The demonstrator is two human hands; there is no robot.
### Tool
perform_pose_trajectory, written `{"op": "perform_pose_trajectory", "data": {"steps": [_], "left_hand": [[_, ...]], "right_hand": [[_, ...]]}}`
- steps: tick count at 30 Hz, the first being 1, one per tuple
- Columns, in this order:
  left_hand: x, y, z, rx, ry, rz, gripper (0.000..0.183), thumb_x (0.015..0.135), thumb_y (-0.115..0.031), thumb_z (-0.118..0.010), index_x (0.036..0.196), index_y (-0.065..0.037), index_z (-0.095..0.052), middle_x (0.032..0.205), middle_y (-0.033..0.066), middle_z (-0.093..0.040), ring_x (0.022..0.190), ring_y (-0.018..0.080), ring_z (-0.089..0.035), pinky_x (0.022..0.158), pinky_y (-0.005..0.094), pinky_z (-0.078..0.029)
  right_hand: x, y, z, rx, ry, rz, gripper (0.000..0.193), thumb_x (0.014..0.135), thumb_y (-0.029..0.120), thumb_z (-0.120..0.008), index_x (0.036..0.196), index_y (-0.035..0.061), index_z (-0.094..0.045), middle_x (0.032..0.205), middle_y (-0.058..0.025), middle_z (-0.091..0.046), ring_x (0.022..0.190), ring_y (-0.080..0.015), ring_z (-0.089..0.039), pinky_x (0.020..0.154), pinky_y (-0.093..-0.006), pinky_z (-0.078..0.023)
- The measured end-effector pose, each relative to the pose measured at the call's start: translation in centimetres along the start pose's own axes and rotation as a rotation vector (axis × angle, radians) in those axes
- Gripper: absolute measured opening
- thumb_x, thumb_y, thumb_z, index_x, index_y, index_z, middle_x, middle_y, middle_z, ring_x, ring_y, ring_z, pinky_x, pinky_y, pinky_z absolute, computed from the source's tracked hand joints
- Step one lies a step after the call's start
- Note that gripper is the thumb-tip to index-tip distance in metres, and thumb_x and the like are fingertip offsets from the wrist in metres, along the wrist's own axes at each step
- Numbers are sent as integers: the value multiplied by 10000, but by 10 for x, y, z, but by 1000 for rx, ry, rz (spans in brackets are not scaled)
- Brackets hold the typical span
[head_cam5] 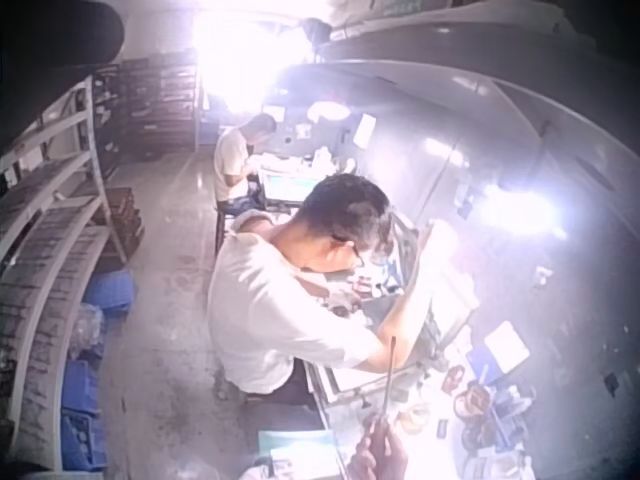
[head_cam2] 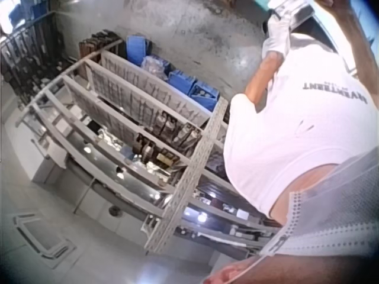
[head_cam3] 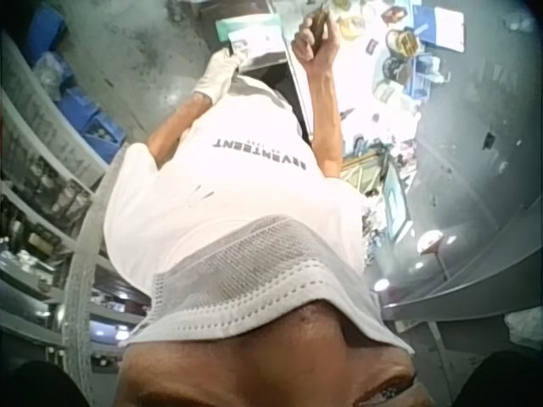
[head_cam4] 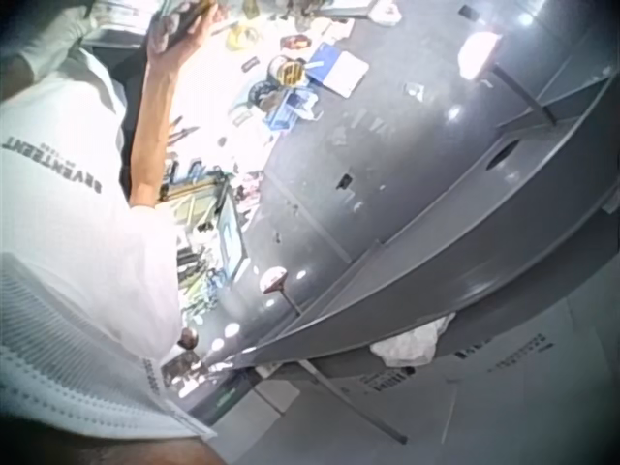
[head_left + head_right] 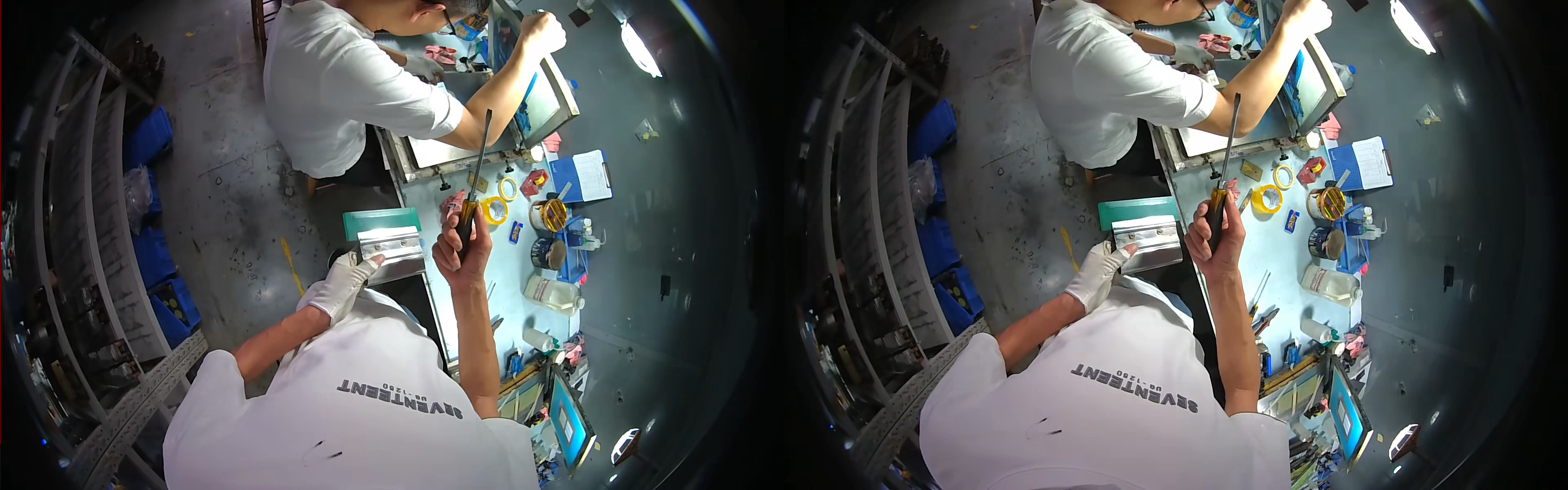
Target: The recorder uses a screwdriver to loosen and tighten screws on a screen-printing squeegee holder to insert a green rubber blade.
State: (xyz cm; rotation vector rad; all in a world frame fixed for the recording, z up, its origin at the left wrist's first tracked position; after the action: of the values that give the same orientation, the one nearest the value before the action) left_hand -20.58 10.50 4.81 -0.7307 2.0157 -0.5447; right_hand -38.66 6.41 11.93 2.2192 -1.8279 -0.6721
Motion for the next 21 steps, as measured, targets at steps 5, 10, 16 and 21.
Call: {"op": "perform_pose_trajectory", "data": {"steps": [5, 10, 16, 21], "left_hand": [[-3, -6, -4, 19, -5, -19, 294, 959, -275, -693, 1144, -61, -612, 1003, -19, -629, 816, 58, -520, 684, 221, -424], [-2, -4, -1, 52, -28, -5, 268, 945, -298, -709, 1079, -87, -613, 905, -40, -605, 712, 44, -480, 599, 218, -387], [-4, -4, 0, 70, -44, 56, 278, 957, -265, -691, 1132, -66, -607, 975, -24, -602, 810, 62, -473, 717, 226, -377], [-4, -4, 0, 67, -61, 20, 252, 934, -317, -721, 995, -105, -597, 792, -53, -530, 616, 44, -384, 526, 228, -320]], "right_hand": [[4, -1, 1, 2, -11, -16, 564, 1057, 493, -337, 948, 21, -624, 564, -15, -502, 322, -112, -370, 319, -241, -282], [4, -2, 4, -4, -9, -9, 558, 1056, 492, -342, 945, 22, -622, 563, -13, -501, 322, -110, -370, 319, -240, -279], [3, -1, 7, -10, -23, -12, 556, 1054, 496, -348, 942, 24, -621, 563, -11, -503, 317, -110, -372, 317, -240, -284], [3, -1, 7, -16, -21, -6, 565, 1053, 504, -347, 936, 27, -625, 564, -12, -507, 314, -111, -373, 311, -239, -287]]}}
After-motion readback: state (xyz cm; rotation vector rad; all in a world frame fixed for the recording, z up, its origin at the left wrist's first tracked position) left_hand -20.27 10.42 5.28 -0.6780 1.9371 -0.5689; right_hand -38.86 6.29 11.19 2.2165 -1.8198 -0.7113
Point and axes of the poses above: each hand's wrist, its own x-axis towards the middle knuckle, its own z-axis out of the back of the hand, y = z × x, the point moved 9 cm from there along x, towards the middle knuckle
